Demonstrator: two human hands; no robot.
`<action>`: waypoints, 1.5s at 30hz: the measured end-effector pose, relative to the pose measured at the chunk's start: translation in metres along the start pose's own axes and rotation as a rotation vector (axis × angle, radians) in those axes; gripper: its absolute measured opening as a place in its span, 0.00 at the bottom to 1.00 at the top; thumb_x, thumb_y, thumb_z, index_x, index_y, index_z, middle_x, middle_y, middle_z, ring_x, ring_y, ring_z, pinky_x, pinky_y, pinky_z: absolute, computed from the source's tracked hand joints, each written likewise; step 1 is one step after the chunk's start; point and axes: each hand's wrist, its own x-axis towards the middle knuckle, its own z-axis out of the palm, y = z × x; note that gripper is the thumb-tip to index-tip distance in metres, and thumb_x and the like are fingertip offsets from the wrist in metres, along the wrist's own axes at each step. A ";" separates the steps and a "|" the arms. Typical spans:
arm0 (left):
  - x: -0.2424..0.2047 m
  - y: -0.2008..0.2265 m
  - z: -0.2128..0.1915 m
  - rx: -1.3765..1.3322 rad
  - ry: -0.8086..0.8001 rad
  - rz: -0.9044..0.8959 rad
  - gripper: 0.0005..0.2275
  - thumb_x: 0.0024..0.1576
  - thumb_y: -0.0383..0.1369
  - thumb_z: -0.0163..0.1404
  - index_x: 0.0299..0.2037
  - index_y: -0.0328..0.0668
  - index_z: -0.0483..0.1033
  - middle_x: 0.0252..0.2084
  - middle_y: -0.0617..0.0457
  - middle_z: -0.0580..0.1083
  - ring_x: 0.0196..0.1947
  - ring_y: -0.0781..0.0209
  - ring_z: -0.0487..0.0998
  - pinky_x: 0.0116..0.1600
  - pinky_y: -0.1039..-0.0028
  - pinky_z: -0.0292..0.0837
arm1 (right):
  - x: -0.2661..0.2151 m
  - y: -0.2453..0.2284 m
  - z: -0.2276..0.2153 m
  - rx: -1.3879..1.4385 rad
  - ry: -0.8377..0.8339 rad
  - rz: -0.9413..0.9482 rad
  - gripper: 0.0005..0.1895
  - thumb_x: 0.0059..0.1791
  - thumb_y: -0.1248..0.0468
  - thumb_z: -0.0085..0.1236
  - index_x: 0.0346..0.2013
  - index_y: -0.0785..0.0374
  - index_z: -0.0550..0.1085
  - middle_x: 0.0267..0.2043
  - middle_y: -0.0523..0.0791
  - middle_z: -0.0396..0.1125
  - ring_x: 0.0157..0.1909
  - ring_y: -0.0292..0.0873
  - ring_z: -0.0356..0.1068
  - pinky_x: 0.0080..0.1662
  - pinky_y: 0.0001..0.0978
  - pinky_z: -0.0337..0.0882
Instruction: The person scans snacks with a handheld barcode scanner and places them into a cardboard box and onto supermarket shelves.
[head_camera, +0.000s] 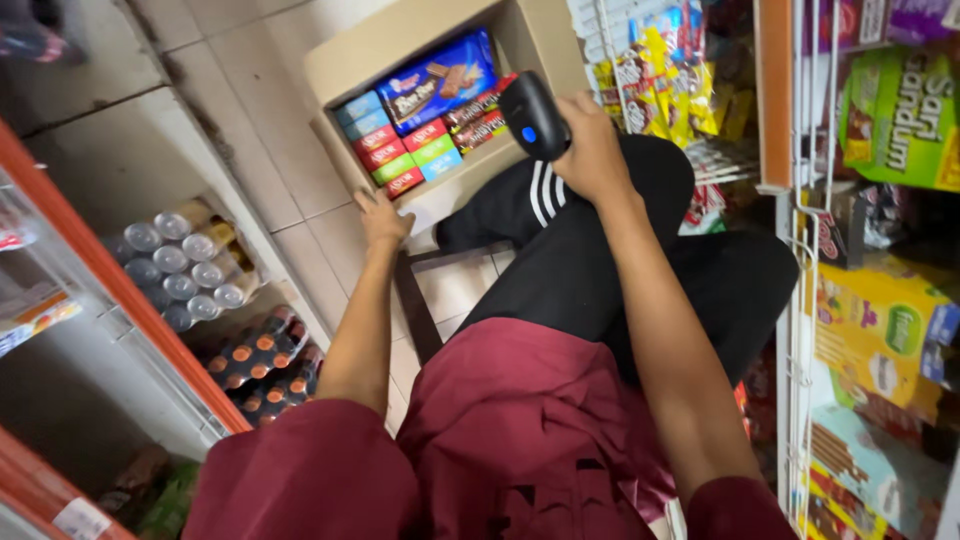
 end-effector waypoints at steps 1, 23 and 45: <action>-0.004 0.003 -0.004 0.019 -0.013 0.005 0.36 0.46 0.38 0.66 0.63 0.36 0.64 0.71 0.27 0.45 0.60 0.23 0.65 0.64 0.52 0.66 | -0.004 0.002 0.000 -0.025 -0.046 0.000 0.26 0.38 0.76 0.62 0.52 0.68 0.75 0.45 0.56 0.67 0.51 0.63 0.67 0.52 0.49 0.68; 0.000 0.021 0.013 -0.016 0.183 0.047 0.13 0.61 0.25 0.53 0.54 0.27 0.71 0.69 0.26 0.51 0.61 0.22 0.66 0.60 0.50 0.72 | 0.017 0.086 -0.013 -0.467 -0.285 0.032 0.23 0.37 0.70 0.65 0.46 0.63 0.73 0.48 0.54 0.70 0.53 0.63 0.69 0.53 0.54 0.69; 0.111 0.016 -0.057 0.315 0.278 0.183 0.19 0.46 0.30 0.67 0.47 0.32 0.80 0.57 0.37 0.69 0.62 0.34 0.68 0.67 0.57 0.69 | -0.020 0.274 0.204 0.395 -0.409 0.779 0.24 0.40 0.52 0.64 0.46 0.60 0.80 0.45 0.54 0.77 0.51 0.51 0.77 0.52 0.42 0.72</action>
